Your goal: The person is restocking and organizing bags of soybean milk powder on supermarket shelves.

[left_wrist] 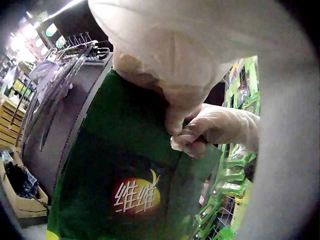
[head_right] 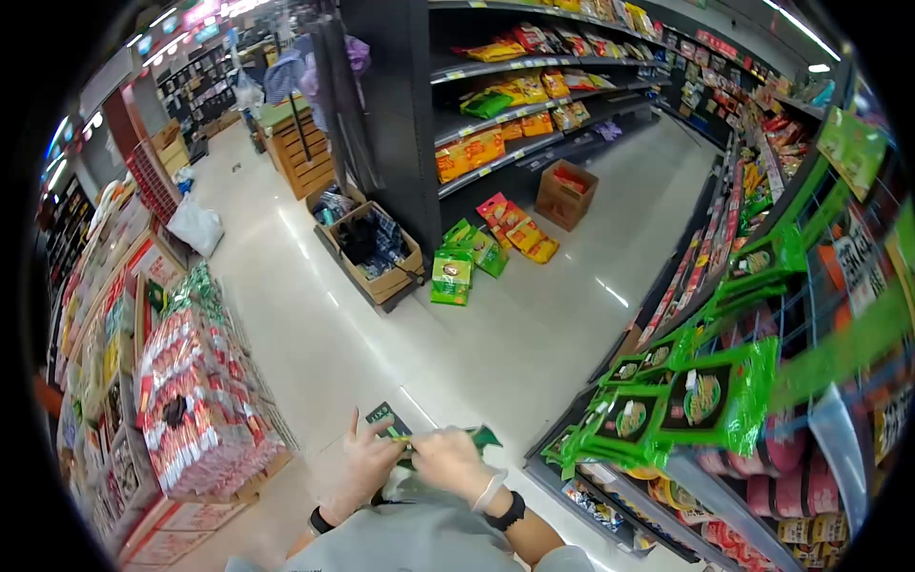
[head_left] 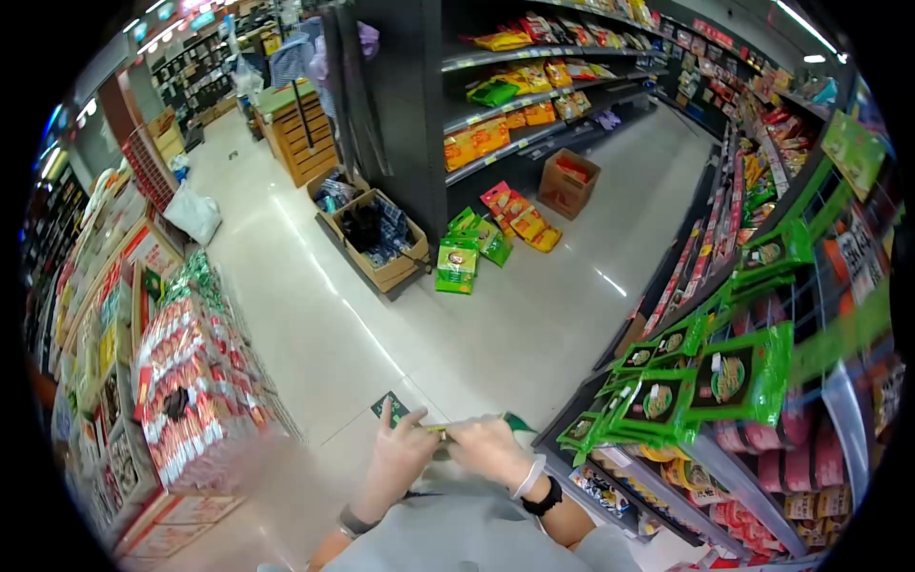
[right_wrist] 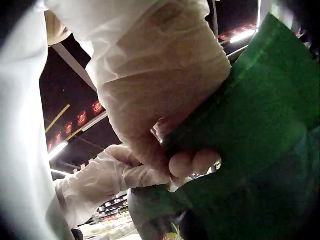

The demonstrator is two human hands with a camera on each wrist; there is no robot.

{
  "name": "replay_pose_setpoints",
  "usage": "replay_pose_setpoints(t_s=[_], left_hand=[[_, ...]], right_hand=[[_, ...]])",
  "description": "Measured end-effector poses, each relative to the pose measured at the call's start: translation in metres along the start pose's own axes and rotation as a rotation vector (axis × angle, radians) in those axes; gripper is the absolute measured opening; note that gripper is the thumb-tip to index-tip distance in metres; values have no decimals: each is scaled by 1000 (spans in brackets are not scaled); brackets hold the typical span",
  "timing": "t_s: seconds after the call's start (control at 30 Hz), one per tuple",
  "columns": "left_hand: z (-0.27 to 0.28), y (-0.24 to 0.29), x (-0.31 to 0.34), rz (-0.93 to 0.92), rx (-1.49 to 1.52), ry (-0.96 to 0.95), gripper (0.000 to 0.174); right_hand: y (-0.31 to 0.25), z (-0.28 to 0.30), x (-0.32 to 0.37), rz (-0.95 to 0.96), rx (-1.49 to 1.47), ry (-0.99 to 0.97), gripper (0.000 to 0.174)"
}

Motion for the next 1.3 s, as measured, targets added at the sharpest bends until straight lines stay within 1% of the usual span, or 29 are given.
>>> replay_pose_setpoints(t_s=[0.07,0.1,0.13,0.17,0.23,0.27,0.3,0.33,0.4,0.43,0.47,0.5,0.53,0.57,0.6,0.63,0.67,0.73,0.77,0.83,0.87,0.97,1.0,1.07,1.13,1.17,1.2,1.27,1.3], left_hand=[[-9,-25,-36,2,26,-27,8],[-14,-43,-51,10,51,10,9],[-23,-60,-72,17,79,63,9],[-37,-78,-88,9,72,94,11],[-48,-109,-135,-15,138,76,13],[-52,-126,-156,-33,189,53,14],[-56,-148,-176,-80,253,12,24],[-59,-166,-197,-96,255,14,24],[-61,-208,-241,-14,403,160,55],[-67,-236,-258,9,397,118,75],[-73,-261,-276,55,381,74,86],[-80,-286,-291,104,465,63,89],[-89,-312,-307,157,550,42,91],[-109,-332,-328,141,562,46,91],[-127,-350,-345,84,627,-65,94],[-143,-360,-357,33,695,-181,96],[-153,-360,-383,47,718,-297,97],[-174,-367,-421,-9,734,-340,99],[-196,-369,-444,-22,739,-338,99],[-228,-378,-488,46,989,-235,98],[-251,-381,-510,95,1193,-163,95],[-295,-387,-573,72,1309,-71,87],[-310,-390,-586,85,1300,-41,87],[-355,-393,-613,297,1410,-209,78],[-339,-385,-659,257,1317,-89,68],[-364,-391,-670,250,1253,-70,69],[-370,-393,-686,302,1253,-77,71],[-379,-400,-713,364,1288,-54,79],[-374,-402,-729,378,1283,-41,79]], right_hand=[[19,17,-37,48,-4,74,15],[19,33,-55,-15,-29,64,17],[29,46,-76,-23,-13,78,17],[38,55,-94,-27,-7,154,18],[60,73,-132,-45,17,265,19],[74,76,-150,-56,14,271,19],[88,79,-169,-46,16,329,14],[103,89,-187,-31,32,390,11],[130,114,-225,-34,62,395,12],[139,125,-243,-46,54,450,14],[151,142,-264,-54,63,512,16],[158,155,-281,-66,57,572,18],[165,173,-299,-76,59,585,18],[177,191,-313,-108,117,553,16],[185,206,-326,-145,153,516,13],[193,226,-339,-100,134,603,12],[206,245,-350,-84,109,656,11],[222,282,-370,-89,118,704,11],[238,298,-380,-70,106,715,11],[260,334,-404,-38,85,759,12],[274,349,-417,6,68,787,13],[321,385,-459,78,70,725,14],[338,395,-472,113,63,704,14],[375,418,-499,138,93,642,13],[406,441,-524,157,119,604,15],[424,452,-535,161,120,603,13],[436,465,-549,193,120,599,13],[458,486,-573,153,78,527,11],[464,499,-585,165,65,519,9]])
Point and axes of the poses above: each hand's wrist, its own x-axis away from the middle knuckle, its own z-axis out of the back of the hand, y = z × x, the point moved 4 cm from there along -x, towards the middle knuckle, and after that the axes turned 9 degrees about -z, right-handed, at the moved point
